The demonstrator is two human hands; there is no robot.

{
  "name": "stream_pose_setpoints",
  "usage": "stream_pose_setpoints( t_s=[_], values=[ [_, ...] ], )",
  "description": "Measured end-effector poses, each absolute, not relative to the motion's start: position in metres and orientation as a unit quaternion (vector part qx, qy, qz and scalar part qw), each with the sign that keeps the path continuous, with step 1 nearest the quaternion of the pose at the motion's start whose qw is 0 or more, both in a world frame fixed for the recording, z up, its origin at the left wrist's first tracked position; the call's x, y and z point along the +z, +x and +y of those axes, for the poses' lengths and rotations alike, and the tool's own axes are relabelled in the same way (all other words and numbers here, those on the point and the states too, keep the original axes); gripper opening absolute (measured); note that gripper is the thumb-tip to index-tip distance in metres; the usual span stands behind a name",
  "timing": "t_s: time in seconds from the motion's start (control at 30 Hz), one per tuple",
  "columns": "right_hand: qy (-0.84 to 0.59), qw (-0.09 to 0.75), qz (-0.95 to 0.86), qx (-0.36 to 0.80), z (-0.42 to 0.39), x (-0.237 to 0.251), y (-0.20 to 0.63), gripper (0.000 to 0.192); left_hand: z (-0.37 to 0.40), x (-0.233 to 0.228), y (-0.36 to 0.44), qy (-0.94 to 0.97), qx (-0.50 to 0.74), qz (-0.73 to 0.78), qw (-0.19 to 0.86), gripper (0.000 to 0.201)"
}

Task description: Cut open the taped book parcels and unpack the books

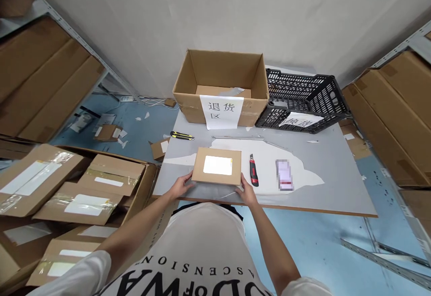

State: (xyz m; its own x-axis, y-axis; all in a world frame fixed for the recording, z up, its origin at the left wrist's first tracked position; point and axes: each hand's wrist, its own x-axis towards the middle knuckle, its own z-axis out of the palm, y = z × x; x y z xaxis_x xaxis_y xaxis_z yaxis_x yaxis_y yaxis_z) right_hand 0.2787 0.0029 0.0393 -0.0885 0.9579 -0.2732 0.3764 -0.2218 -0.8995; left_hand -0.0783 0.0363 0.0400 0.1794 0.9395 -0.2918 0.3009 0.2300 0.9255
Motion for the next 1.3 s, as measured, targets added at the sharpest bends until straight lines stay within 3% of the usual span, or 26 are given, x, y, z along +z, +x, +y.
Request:
stream_pose_setpoints(
  t_s=[0.17,0.33,0.6,0.77,1.17,1.3],
  values=[
    [-0.624,0.298,-0.54,0.48,0.007,0.044,0.266,0.06,0.036,0.04,-0.067,0.606,0.281,0.543,0.509,0.051],
    [-0.613,0.291,-0.565,0.469,0.011,0.055,0.268,0.05,0.034,0.052,-0.063,0.637,0.268,0.541,0.48,0.046],
    [-0.608,0.2,-0.651,0.408,0.042,0.106,0.28,0.038,0.061,0.123,-0.061,0.681,0.23,0.586,0.374,0.044],
    [-0.643,0.184,-0.663,0.336,0.067,0.139,0.279,0.045,0.089,0.157,-0.056,0.681,0.2,0.634,0.306,0.045],
    [-0.674,0.133,-0.641,0.342,0.085,0.132,0.278,0.053,0.098,0.131,-0.049,0.609,0.186,0.655,0.408,0.047],
    [-0.682,0.152,-0.624,0.35,0.083,0.127,0.28,0.053,0.087,0.114,-0.051,0.572,0.262,0.597,0.499,0.068]
  ],
)
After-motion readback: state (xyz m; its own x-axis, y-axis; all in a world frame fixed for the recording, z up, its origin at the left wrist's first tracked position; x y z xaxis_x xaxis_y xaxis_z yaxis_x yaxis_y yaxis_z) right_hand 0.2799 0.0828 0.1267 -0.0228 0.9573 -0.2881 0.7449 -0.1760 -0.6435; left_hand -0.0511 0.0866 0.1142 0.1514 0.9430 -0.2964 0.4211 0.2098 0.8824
